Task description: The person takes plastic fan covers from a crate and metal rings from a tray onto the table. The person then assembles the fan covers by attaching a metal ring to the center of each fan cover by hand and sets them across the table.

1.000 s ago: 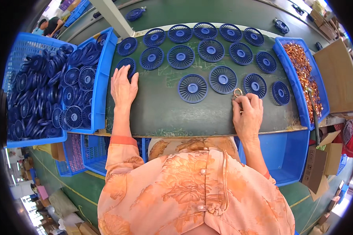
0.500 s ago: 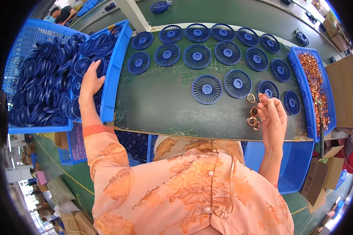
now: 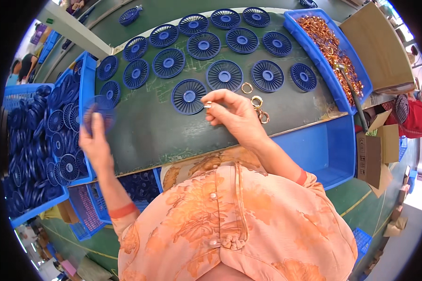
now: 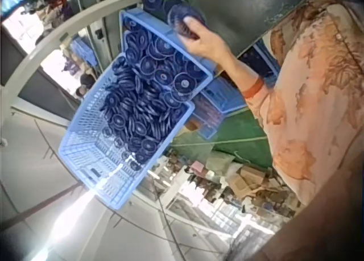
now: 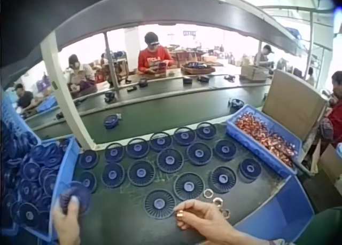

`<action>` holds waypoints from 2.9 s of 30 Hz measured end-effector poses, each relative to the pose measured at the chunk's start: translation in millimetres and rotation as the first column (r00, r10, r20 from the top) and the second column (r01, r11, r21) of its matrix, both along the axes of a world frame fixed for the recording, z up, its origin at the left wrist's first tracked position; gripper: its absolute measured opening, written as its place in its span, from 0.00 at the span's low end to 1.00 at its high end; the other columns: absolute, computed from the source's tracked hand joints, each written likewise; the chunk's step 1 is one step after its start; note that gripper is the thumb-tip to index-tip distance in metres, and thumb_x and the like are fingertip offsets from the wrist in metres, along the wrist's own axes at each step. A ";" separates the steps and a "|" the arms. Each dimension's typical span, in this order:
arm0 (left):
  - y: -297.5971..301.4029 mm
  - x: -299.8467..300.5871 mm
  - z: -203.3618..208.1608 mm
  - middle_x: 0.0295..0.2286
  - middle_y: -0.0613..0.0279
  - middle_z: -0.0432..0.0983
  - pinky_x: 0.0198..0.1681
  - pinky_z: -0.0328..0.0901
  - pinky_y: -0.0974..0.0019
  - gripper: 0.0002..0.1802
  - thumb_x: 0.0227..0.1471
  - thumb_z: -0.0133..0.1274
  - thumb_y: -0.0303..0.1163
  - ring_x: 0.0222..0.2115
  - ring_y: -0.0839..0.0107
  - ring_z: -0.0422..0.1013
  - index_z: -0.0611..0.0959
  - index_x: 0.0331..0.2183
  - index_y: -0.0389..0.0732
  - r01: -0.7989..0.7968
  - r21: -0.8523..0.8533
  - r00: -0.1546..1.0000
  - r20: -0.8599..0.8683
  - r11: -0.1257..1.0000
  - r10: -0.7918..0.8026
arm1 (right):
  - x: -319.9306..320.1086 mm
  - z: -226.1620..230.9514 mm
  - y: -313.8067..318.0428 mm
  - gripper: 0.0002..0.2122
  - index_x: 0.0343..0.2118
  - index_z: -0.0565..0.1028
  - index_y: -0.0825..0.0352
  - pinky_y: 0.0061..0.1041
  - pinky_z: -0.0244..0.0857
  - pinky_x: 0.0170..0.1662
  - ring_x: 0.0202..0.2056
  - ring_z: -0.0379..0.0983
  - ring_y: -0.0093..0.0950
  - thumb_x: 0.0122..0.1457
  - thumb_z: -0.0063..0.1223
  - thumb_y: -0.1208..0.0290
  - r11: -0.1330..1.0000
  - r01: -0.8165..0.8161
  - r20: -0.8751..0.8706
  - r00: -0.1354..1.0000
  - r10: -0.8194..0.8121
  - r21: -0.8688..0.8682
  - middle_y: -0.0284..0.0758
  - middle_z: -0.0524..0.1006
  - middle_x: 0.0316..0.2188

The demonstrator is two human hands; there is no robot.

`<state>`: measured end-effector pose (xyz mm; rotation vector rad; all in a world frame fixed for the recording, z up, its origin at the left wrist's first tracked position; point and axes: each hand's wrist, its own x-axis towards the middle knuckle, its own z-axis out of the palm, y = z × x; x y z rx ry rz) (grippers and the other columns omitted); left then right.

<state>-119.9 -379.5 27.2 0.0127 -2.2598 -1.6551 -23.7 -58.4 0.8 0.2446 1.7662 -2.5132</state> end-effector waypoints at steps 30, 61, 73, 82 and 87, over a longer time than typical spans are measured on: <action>114.6 86.7 -38.4 0.37 0.60 0.80 0.39 0.77 0.70 0.16 0.67 0.47 0.35 0.35 0.77 0.78 0.79 0.46 0.33 0.182 0.686 0.805 0.308 0.705 -0.507 | -0.9 11.3 -37.0 0.12 0.41 0.80 0.68 0.34 0.73 0.35 0.34 0.78 0.40 0.53 0.63 0.76 0.491 0.243 -0.442 0.829 0.343 0.837 0.40 0.78 0.35; 109.6 73.7 -17.9 0.34 0.63 0.82 0.31 0.70 0.78 0.15 0.56 0.61 0.24 0.30 0.82 0.75 0.81 0.45 0.30 0.400 0.597 0.646 0.353 0.695 -0.676 | 10.0 13.8 -6.0 0.12 0.33 0.80 0.65 0.31 0.71 0.42 0.39 0.76 0.33 0.47 0.72 0.73 0.612 0.243 -0.492 0.825 0.278 0.753 0.34 0.80 0.36; 67.1 27.4 -44.4 0.44 0.55 0.81 0.52 0.69 0.54 0.22 0.48 0.65 0.28 0.48 0.51 0.76 0.82 0.47 0.41 0.074 -0.573 0.963 -0.172 0.816 -0.208 | 13.0 -10.0 41.5 0.07 0.34 0.80 0.62 0.34 0.64 0.42 0.37 0.69 0.35 0.52 0.65 0.72 -0.072 0.402 -0.407 0.911 -0.072 0.913 0.33 0.73 0.30; 49.9 16.0 -26.9 0.52 0.49 0.75 0.60 0.62 0.53 0.23 0.51 0.63 0.33 0.58 0.48 0.66 0.81 0.49 0.41 0.096 -0.612 0.970 -0.121 0.785 -0.212 | 7.6 -7.4 44.2 0.04 0.31 0.80 0.65 0.35 0.63 0.41 0.35 0.69 0.37 0.53 0.64 0.75 -0.013 0.415 -0.415 0.910 -0.007 0.910 0.36 0.73 0.30; -32.7 -12.6 11.0 0.47 0.50 0.77 0.55 0.66 0.55 0.18 0.52 0.59 0.28 0.50 0.52 0.72 0.81 0.47 0.39 -0.300 -0.722 0.940 -0.333 0.624 0.067 | 8.7 2.2 43.3 0.03 0.31 0.79 0.68 0.33 0.64 0.42 0.38 0.70 0.35 0.54 0.62 0.77 0.070 0.409 -0.410 0.912 -0.002 0.910 0.37 0.74 0.35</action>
